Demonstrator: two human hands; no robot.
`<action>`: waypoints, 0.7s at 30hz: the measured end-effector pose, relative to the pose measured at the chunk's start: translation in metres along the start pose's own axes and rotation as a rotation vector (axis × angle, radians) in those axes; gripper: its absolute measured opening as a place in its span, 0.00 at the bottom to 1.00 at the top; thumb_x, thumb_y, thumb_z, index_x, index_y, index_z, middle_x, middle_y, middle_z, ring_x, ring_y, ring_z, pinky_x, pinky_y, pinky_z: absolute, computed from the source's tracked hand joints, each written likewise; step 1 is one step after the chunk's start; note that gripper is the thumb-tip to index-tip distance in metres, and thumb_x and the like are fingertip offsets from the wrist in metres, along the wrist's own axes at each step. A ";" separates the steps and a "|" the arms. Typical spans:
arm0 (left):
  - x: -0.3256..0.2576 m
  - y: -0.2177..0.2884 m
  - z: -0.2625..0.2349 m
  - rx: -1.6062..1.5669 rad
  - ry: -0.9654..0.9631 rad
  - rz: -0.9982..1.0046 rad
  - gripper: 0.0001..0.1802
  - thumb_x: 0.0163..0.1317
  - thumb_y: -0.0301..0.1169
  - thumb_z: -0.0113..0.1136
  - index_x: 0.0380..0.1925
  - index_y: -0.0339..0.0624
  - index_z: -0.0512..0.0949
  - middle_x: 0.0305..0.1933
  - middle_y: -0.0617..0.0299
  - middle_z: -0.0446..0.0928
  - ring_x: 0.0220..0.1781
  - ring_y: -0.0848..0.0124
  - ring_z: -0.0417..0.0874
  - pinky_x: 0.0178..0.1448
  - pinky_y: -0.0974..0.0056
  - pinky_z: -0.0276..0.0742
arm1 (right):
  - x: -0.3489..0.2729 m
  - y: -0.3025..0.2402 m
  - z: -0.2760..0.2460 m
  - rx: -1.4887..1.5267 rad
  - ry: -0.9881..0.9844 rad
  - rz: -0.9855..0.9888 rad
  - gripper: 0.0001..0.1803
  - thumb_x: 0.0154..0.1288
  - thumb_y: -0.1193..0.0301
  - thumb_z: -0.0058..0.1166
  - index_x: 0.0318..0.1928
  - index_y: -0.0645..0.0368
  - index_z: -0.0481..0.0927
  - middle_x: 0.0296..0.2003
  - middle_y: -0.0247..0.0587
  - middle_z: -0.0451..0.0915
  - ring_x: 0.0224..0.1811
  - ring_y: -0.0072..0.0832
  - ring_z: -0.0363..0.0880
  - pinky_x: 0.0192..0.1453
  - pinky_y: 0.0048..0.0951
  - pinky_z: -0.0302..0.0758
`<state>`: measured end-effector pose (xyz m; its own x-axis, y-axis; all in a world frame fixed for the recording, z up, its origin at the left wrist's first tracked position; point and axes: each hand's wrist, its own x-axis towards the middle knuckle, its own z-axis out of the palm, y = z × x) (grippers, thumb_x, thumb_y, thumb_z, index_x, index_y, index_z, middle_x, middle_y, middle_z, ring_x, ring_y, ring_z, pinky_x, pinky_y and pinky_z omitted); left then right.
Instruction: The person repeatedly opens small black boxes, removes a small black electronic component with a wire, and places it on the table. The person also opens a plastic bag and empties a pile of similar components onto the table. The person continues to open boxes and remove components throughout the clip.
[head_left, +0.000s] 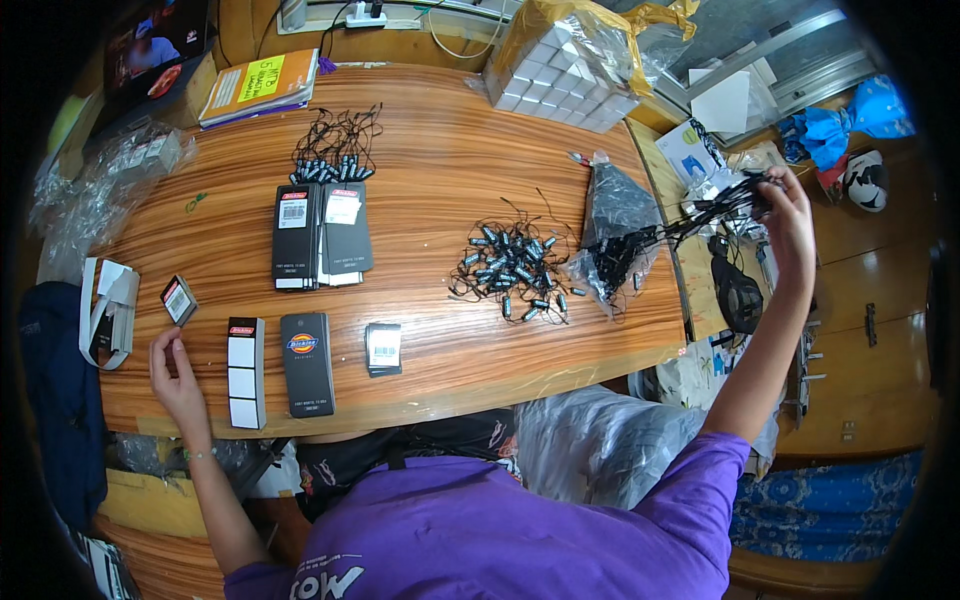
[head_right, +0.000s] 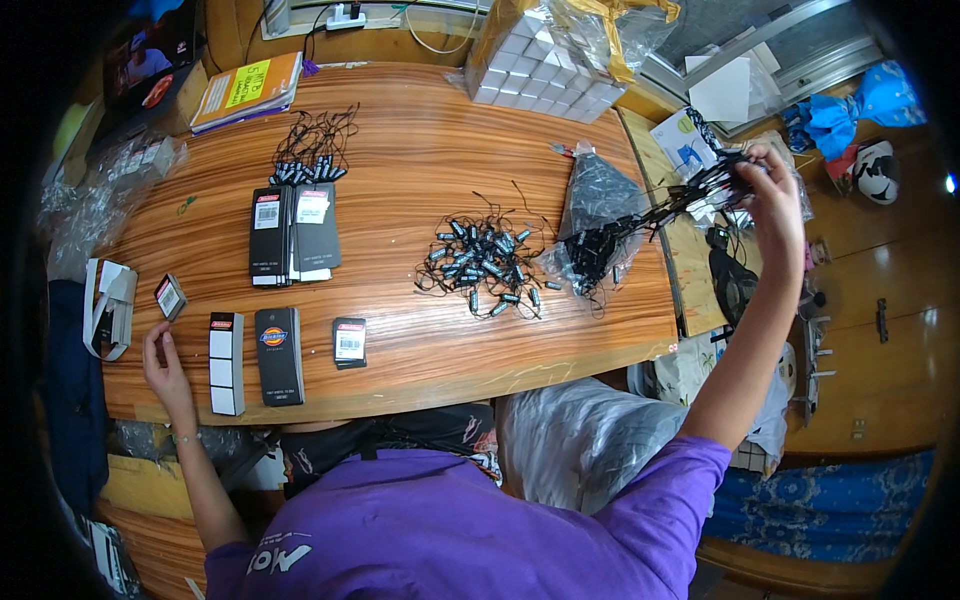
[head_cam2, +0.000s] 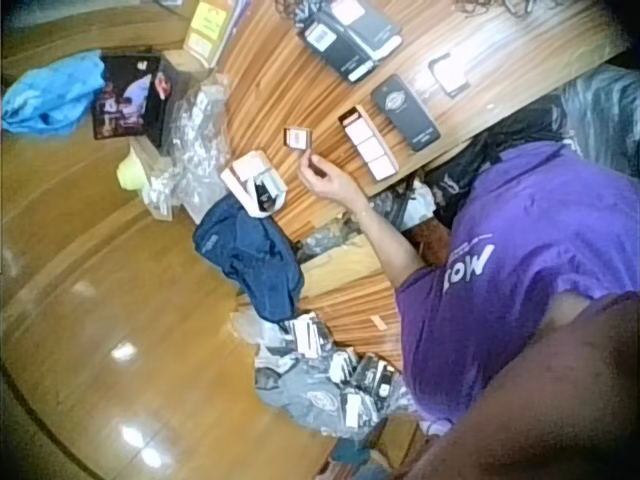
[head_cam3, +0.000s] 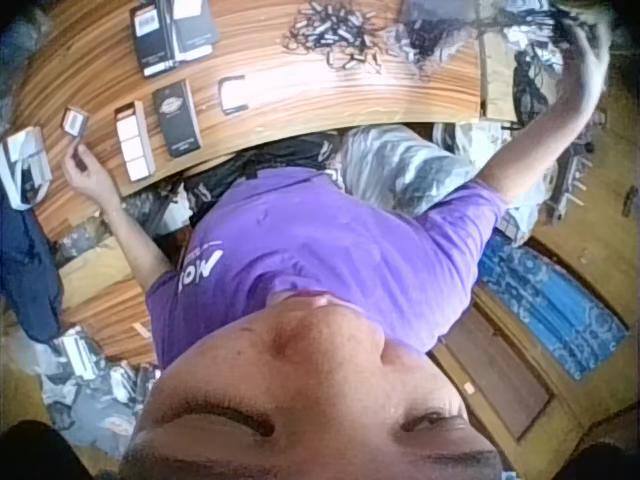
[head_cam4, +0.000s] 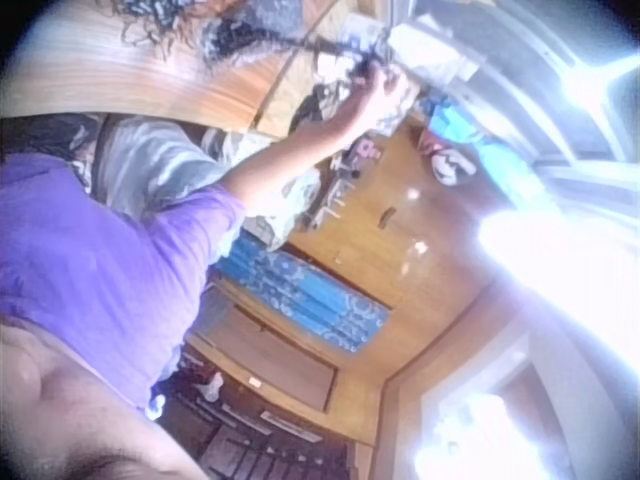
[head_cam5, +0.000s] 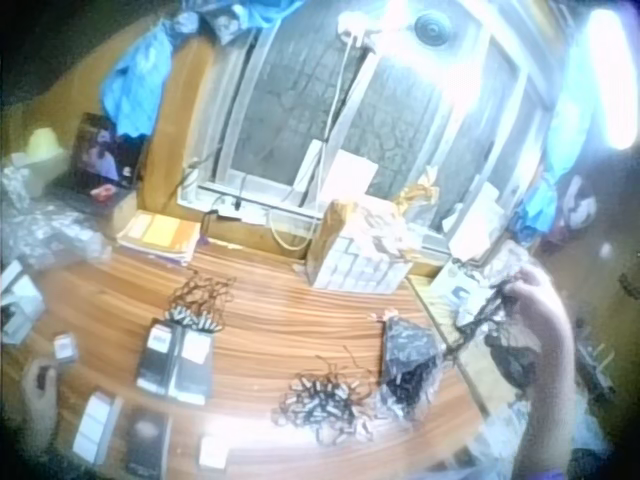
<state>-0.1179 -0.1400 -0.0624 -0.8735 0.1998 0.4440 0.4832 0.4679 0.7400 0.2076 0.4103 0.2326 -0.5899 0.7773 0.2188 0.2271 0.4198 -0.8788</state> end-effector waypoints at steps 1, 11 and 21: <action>0.000 0.002 -0.001 0.011 -0.002 0.005 0.09 0.65 0.27 0.47 0.38 0.33 0.74 0.40 0.58 0.74 0.43 0.68 0.73 0.48 0.67 0.67 | -0.001 -0.011 -0.001 0.009 -0.012 -0.045 0.07 0.59 0.79 0.48 0.38 0.56 0.70 0.29 0.26 0.69 0.26 0.12 0.70 0.24 0.14 0.66; 0.001 0.003 0.001 0.027 -0.003 0.017 0.08 0.65 0.26 0.47 0.38 0.33 0.73 0.39 0.57 0.74 0.42 0.67 0.74 0.49 0.67 0.67 | -0.025 -0.061 0.044 0.011 -0.163 -0.096 0.09 0.57 0.76 0.46 0.39 0.55 0.71 0.27 0.26 0.69 0.29 0.14 0.69 0.29 0.15 0.65; 0.000 0.005 -0.001 0.035 -0.009 -0.017 0.08 0.65 0.26 0.47 0.38 0.33 0.73 0.40 0.58 0.74 0.43 0.68 0.73 0.49 0.67 0.66 | -0.048 0.046 0.134 -0.126 -0.690 0.283 0.17 0.52 0.82 0.56 0.45 0.60 0.73 0.43 0.36 0.74 0.38 0.21 0.76 0.32 0.22 0.79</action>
<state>-0.1157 -0.1389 -0.0584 -0.8823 0.1991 0.4264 0.4656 0.5010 0.7295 0.1421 0.3293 0.1251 -0.8379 0.4112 -0.3590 0.5040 0.3303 -0.7981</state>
